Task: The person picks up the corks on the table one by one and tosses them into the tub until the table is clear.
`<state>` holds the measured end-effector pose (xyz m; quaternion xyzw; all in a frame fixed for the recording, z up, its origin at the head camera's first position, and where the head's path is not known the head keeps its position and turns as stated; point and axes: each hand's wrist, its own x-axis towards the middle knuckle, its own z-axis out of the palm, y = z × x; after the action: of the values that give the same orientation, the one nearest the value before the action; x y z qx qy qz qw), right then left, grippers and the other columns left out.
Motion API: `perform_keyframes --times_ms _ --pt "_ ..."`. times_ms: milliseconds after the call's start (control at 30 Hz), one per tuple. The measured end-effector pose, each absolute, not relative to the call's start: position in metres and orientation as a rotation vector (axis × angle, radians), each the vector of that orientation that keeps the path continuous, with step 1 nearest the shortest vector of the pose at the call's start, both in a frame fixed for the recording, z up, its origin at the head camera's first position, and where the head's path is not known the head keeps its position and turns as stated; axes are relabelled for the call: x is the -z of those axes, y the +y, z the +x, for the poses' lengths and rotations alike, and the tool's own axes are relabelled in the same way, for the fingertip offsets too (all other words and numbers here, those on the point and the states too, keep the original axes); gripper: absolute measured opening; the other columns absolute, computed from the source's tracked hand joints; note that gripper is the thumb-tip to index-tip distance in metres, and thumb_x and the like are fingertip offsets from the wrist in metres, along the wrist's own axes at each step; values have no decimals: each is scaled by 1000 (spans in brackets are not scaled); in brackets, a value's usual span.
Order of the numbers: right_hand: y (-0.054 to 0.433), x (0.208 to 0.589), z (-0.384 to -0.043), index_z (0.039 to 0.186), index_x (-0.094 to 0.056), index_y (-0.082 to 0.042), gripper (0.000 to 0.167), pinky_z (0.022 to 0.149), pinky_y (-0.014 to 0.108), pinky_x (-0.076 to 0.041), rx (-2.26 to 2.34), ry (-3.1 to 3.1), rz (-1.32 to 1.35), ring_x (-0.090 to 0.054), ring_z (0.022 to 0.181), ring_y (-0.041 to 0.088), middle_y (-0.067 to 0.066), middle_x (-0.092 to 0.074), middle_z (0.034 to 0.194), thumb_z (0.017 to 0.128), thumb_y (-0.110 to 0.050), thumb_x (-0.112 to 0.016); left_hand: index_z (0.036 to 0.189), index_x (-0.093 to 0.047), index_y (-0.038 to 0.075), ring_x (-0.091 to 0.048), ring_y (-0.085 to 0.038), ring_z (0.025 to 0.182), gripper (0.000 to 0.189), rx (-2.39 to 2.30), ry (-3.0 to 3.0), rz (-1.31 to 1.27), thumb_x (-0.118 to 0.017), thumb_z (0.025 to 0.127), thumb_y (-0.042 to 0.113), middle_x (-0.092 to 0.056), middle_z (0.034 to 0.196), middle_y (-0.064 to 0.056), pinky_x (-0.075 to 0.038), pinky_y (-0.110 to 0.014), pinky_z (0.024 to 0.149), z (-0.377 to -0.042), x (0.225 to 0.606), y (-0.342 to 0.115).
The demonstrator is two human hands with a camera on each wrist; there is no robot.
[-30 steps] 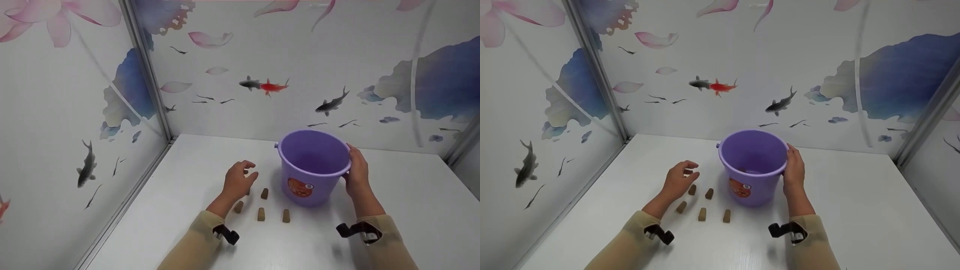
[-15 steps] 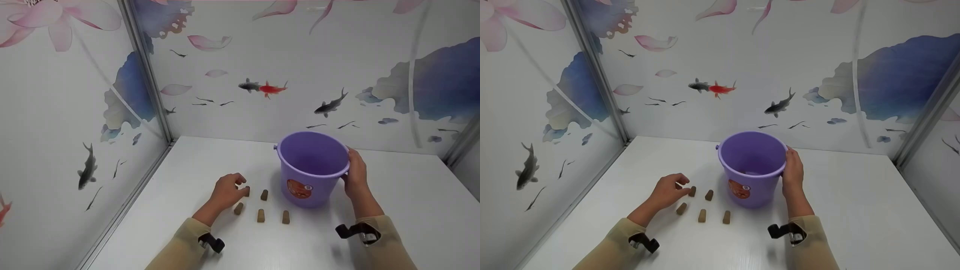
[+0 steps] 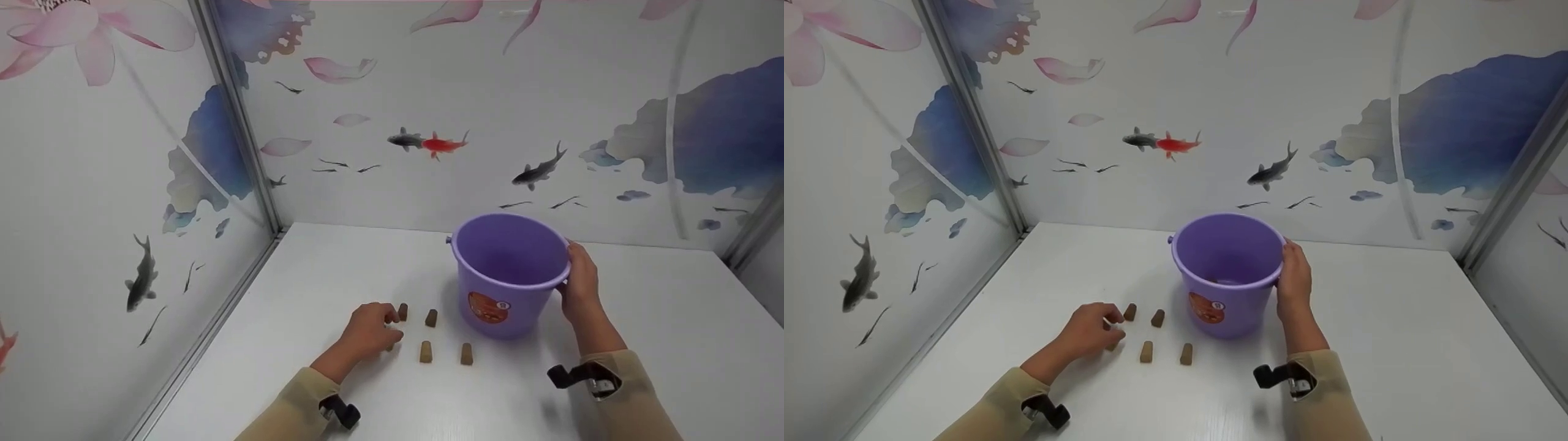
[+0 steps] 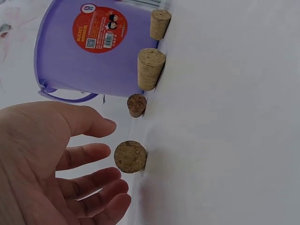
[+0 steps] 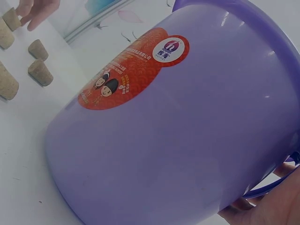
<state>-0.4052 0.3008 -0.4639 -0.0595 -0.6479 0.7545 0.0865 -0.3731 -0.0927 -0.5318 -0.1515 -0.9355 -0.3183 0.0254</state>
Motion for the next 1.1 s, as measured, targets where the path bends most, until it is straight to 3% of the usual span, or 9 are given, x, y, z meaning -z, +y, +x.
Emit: perform_keyframes --times_ms 300,533,800,1100 --pt "302 466 -406 154 -45 -14 48 128 51 -32 -2264 -1914 -182 -43 140 17 0 -45 149 116 -36 -26 109 -76 7 -61 -20 96 24 953 -2916 -449 -79 88 17 -72 104 -6 -54 -44 87 -373 536 -92" --pt "302 466 -406 152 -48 -15 47 125 49 -35 -2250 -1913 -170 -48 132 12 -8 -51 137 116 -39 -27 107 -75 7 -59 -20 91 24 967 -2928 -452 -79 86 16 -70 100 -5 -54 -43 84 -373 537 -92" --pt "302 465 -407 153 -46 -15 48 122 45 -39 -2247 -1927 -201 -49 132 12 -7 -51 138 116 -38 -25 101 -75 8 -54 -17 83 18 938 -2964 -476 -81 84 12 -64 86 1 -49 -37 76 -374 540 -90" --pt "301 464 -406 150 -48 -14 47 124 47 -37 -2252 -1924 -194 -47 135 15 -1 -50 143 116 -39 -26 97 -75 7 -53 -17 80 13 938 -2975 -481 -78 85 8 -63 83 2 -48 -36 74 -374 540 -90"
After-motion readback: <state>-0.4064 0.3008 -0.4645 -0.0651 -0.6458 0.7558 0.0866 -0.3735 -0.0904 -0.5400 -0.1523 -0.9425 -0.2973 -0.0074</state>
